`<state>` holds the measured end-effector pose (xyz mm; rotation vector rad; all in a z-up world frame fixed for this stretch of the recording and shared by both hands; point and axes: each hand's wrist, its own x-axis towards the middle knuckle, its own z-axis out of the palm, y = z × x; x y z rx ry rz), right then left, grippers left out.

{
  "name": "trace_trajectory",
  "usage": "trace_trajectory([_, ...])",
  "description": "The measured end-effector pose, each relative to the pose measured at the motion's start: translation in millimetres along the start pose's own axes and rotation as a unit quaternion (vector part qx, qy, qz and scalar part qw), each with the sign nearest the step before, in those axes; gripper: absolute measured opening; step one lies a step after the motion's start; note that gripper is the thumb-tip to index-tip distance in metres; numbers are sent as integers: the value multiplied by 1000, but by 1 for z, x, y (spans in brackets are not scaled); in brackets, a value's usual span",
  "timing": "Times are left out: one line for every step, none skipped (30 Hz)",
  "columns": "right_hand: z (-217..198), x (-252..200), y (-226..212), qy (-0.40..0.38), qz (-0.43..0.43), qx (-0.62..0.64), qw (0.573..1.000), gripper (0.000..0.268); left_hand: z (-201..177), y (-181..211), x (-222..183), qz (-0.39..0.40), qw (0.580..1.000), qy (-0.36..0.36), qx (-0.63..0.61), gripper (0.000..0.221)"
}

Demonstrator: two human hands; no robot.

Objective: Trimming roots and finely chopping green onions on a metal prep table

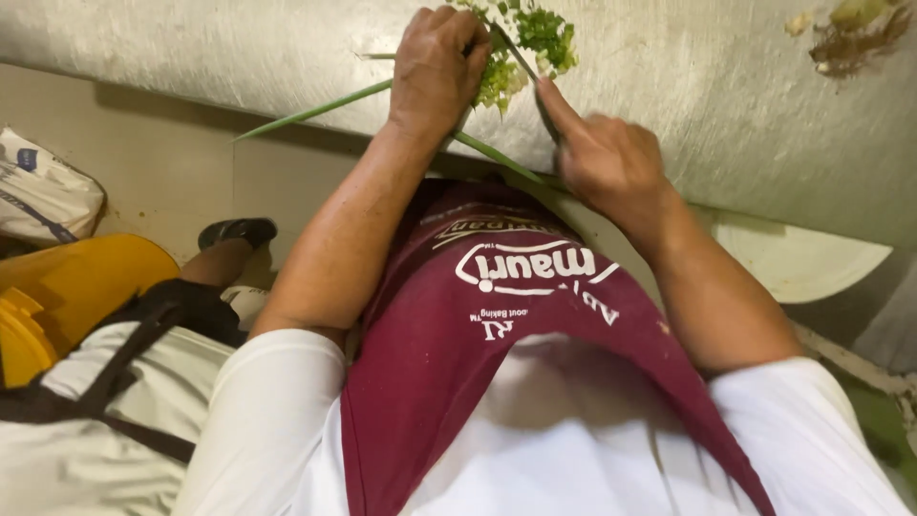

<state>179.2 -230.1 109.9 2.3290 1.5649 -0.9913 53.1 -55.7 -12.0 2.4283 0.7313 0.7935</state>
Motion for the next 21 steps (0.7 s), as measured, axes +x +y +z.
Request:
trace_trajectory([0, -8, 7, -25, 25, 20, 999, 72, 3, -3, 1, -6, 1000, -9, 2, 16])
trace_trajectory([2, -19, 14, -57, 48, 39, 996, 71, 7, -5, -5, -18, 1000, -19, 4, 17])
trace_trajectory([5, -17, 16, -61, 43, 34, 997, 71, 4, -4, -7, -25, 1000, -16, 6, 17])
trace_trajectory([9, -17, 19, -32, 25, 18, 999, 69, 4, -4, -6, -18, 1000, -14, 2, 17])
trace_trajectory([12, -17, 23, -2, 8, 1, 1000, 66, 4, -2, -4, -12, 1000, -12, -2, 18])
trace_trajectory([3, -12, 12, 1, 10, 3, 1000, 66, 3, -1, -3, -7, 1000, -13, -3, 18])
trace_trajectory([-6, -7, 1, -4, 12, 21, 1000, 68, 2, 0, -1, -1, 1000, -8, -2, 18])
trace_trajectory([-12, -4, -10, -12, 12, 41, 999, 71, 0, 1, -4, 2, 1000, -8, -1, 19])
trace_trajectory([-12, -14, -10, -12, 14, 45, 999, 71, 0, 1, -4, 4, 1000, -11, -2, 19])
trace_trajectory([-13, -24, -9, 41, -52, 157, 985, 66, 1, 2, -3, 2, 1000, -1, -2, 18])
trace_trajectory([-13, -33, -10, 95, -117, 265, 952, 69, 2, 2, -3, -1, 1000, 10, -3, 17])
trace_trajectory([-8, -26, 0, 95, -120, 262, 953, 69, 4, 0, -2, -2, 1000, 14, -2, 17])
trace_trajectory([-3, -19, 9, 18, -32, 145, 989, 64, 6, -2, -2, -1, 1000, 9, 2, 16])
trace_trajectory([4, -13, 17, -61, 57, 24, 996, 64, 7, -3, -6, -5, 1000, 1, 6, 17])
trace_trajectory([8, -13, 21, -64, 54, 21, 996, 64, 5, -3, -9, -10, 1000, 3, 7, 17])
trace_trajectory([12, -12, 27, -28, 24, 14, 999, 67, 5, -3, -7, -3, 1000, 4, 6, 15])
trace_trajectory([16, -12, 34, 8, -6, 7, 1000, 71, 6, -2, -5, 4, 1000, 6, 5, 14])
trace_trajectory([9, -10, 25, 9, -5, 10, 1000, 71, 4, -1, -5, 6, 1000, 4, 5, 14])
trace_trajectory([2, -9, 17, -4, 20, 8, 1000, 70, 2, 0, -4, 17, 1000, -2, 1, 13])
trace_trajectory([-7, -6, 8, -16, 44, 7, 999, 70, -1, 1, -2, 29, 1000, -8, -3, 11])
trace_trajectory([6, -4, 17, -14, 45, 10, 999, 70, -8, 3, -1, 32, 999, -9, -2, 11])
